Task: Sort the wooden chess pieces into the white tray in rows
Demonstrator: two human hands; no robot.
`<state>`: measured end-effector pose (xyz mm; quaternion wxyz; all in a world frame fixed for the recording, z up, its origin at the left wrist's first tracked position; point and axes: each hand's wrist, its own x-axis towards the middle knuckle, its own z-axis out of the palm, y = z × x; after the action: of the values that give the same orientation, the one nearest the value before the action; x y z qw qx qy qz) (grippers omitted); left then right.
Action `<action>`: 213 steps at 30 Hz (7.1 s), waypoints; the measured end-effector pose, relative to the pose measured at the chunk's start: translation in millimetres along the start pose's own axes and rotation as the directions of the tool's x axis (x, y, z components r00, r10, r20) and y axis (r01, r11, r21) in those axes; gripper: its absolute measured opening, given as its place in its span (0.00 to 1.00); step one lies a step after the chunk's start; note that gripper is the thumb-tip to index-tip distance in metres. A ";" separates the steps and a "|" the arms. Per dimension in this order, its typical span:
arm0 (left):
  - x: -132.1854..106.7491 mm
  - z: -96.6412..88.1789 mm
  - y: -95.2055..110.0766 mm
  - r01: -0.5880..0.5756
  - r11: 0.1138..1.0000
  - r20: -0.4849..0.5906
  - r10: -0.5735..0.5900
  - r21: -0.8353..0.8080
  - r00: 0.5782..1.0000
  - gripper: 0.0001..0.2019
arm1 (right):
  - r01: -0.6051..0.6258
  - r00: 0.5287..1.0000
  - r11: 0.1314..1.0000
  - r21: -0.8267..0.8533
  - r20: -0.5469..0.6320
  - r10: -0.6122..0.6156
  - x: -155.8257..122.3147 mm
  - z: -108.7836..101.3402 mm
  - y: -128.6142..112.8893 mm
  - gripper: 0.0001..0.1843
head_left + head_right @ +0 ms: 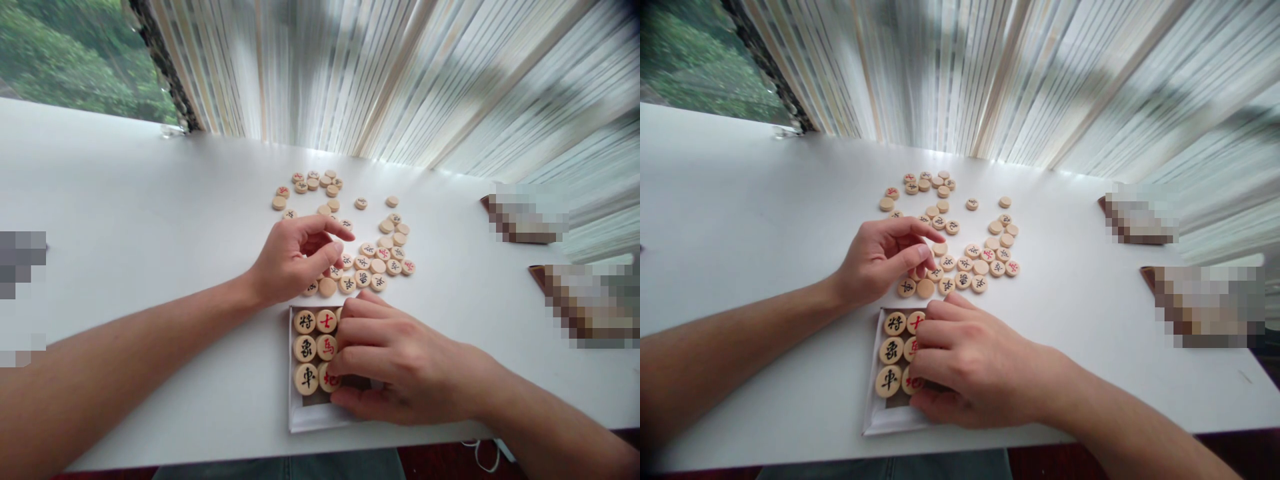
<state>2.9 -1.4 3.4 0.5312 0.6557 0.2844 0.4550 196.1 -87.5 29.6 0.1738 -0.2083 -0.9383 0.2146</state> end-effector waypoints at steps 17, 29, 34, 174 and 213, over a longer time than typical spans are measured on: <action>4.0 -8.5 -3.7 -0.056 0.998 -0.090 0.055 -0.014 0.994 0.07 | -0.195 0.767 0.956 0.218 -0.574 0.287 -6.2 -15.8 46.2 0.17; 18.4 -30.7 -5.7 -0.094 0.995 -0.296 0.103 0.043 0.950 0.07 | -0.334 0.292 0.693 0.639 -0.629 0.721 -13.0 -19.2 97.6 0.15; 13.4 -25.5 -9.6 -0.089 0.993 -0.225 0.104 0.075 0.969 0.06 | -0.204 0.275 0.643 0.738 -0.587 0.762 -15.3 -19.9 113.4 0.12; 36.7 -68.9 -22.7 -0.255 0.591 0.038 0.353 0.765 0.935 0.11 | -0.553 0.609 0.813 0.183 -0.577 0.544 -12.6 -11.8 88.8 0.11; 43.6 -70.4 -26.4 0.043 0.853 -0.360 0.174 0.520 0.917 0.12 | -0.473 0.814 0.867 -0.155 -0.453 0.364 -10.9 -9.6 90.4 0.17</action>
<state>-38.9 74.0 -7.5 0.2507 0.6784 0.4740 0.5022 238.0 -15.1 -7.8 0.2851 -0.4723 -0.8308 0.0742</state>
